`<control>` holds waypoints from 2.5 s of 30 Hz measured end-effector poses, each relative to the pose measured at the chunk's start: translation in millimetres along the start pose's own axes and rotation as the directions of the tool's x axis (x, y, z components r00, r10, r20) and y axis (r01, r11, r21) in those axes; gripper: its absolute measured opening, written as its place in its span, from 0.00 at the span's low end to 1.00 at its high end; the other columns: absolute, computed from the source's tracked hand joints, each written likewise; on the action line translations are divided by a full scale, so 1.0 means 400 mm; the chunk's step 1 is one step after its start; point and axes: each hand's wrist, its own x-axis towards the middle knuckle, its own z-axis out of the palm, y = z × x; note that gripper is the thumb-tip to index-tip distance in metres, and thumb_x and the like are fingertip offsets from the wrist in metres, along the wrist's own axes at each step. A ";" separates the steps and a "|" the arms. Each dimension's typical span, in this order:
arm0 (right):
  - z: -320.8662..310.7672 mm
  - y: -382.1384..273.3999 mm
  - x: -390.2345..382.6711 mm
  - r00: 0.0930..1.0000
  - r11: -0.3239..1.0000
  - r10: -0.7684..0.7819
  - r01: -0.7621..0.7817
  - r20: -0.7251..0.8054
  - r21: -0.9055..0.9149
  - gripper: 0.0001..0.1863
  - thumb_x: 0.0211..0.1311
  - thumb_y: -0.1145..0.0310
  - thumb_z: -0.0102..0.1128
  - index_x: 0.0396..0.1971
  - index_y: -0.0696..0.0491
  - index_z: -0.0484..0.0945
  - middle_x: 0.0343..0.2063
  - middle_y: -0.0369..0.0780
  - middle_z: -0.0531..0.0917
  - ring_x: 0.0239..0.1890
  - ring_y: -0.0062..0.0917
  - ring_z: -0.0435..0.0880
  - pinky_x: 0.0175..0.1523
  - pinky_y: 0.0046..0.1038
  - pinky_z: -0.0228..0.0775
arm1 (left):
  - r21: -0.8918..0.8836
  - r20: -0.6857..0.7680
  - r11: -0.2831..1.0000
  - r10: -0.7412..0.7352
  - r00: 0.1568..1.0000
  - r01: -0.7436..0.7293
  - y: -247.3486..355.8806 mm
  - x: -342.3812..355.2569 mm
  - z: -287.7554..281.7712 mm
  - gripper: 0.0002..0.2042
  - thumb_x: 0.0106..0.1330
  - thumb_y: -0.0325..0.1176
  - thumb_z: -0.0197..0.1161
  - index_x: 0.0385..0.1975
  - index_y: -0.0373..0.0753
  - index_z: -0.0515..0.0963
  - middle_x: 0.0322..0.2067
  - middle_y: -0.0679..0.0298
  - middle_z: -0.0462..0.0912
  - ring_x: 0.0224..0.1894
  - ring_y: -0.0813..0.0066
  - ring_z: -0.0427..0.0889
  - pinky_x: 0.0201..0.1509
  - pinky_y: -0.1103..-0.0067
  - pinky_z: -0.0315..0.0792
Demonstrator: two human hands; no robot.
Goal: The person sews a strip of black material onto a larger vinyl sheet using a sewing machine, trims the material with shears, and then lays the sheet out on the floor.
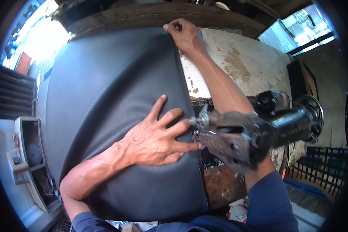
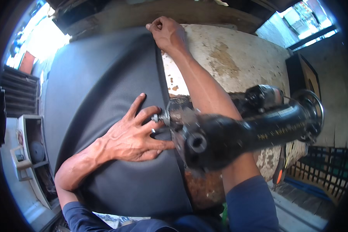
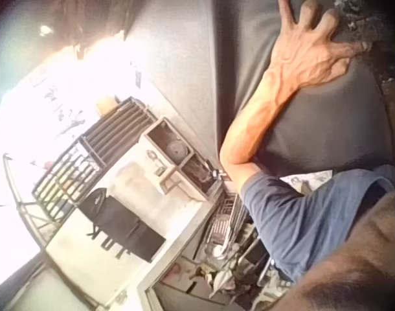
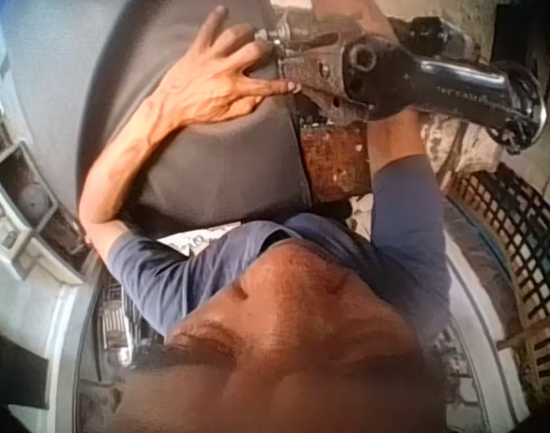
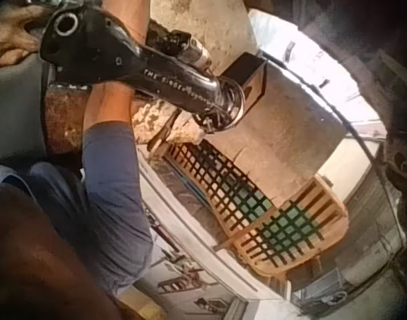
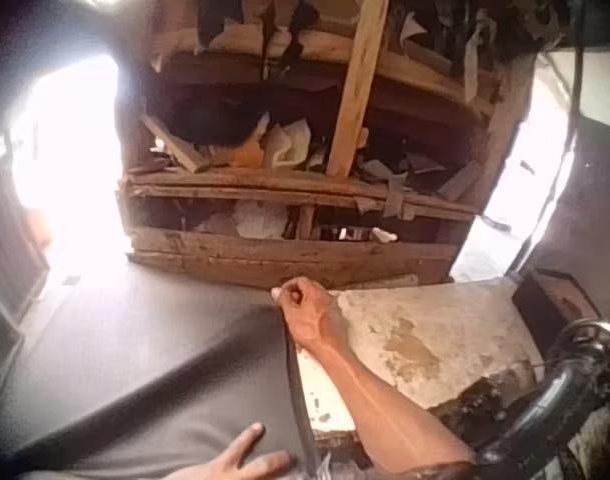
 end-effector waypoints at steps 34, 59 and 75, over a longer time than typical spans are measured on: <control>-0.353 -0.135 -1.366 0.793 0.827 0.337 -0.507 0.507 0.243 0.24 0.67 0.52 0.70 0.51 0.58 0.85 0.43 0.47 0.90 0.46 0.30 0.89 0.55 0.31 0.78 | -0.070 -0.571 -0.239 -0.786 -0.236 0.968 0.037 -0.924 -0.158 0.20 0.75 0.51 0.53 0.45 0.46 0.89 0.40 0.44 0.87 0.47 0.39 0.85 0.51 0.54 0.76; -0.407 -0.221 -1.425 0.920 0.933 0.361 -0.358 0.156 -0.043 0.22 0.71 0.59 0.64 0.55 0.60 0.76 0.43 0.50 0.86 0.39 0.46 0.88 0.42 0.40 0.82 | 0.019 -0.755 0.318 -0.617 0.222 0.948 0.105 -0.573 -0.065 0.13 0.72 0.30 0.60 0.53 0.36 0.81 0.55 0.49 0.81 0.58 0.47 0.79 0.64 0.63 0.72; -0.435 -0.140 -1.521 0.963 0.931 -0.260 0.269 0.066 -0.246 0.23 0.53 0.78 0.66 0.53 0.54 0.87 0.10 0.31 0.73 0.10 0.18 0.75 0.16 0.24 0.66 | 0.033 -0.259 0.836 -0.521 0.813 0.547 0.450 -0.043 0.135 0.22 0.73 0.40 0.61 0.66 0.44 0.76 0.68 0.57 0.74 0.73 0.52 0.66 0.76 0.57 0.58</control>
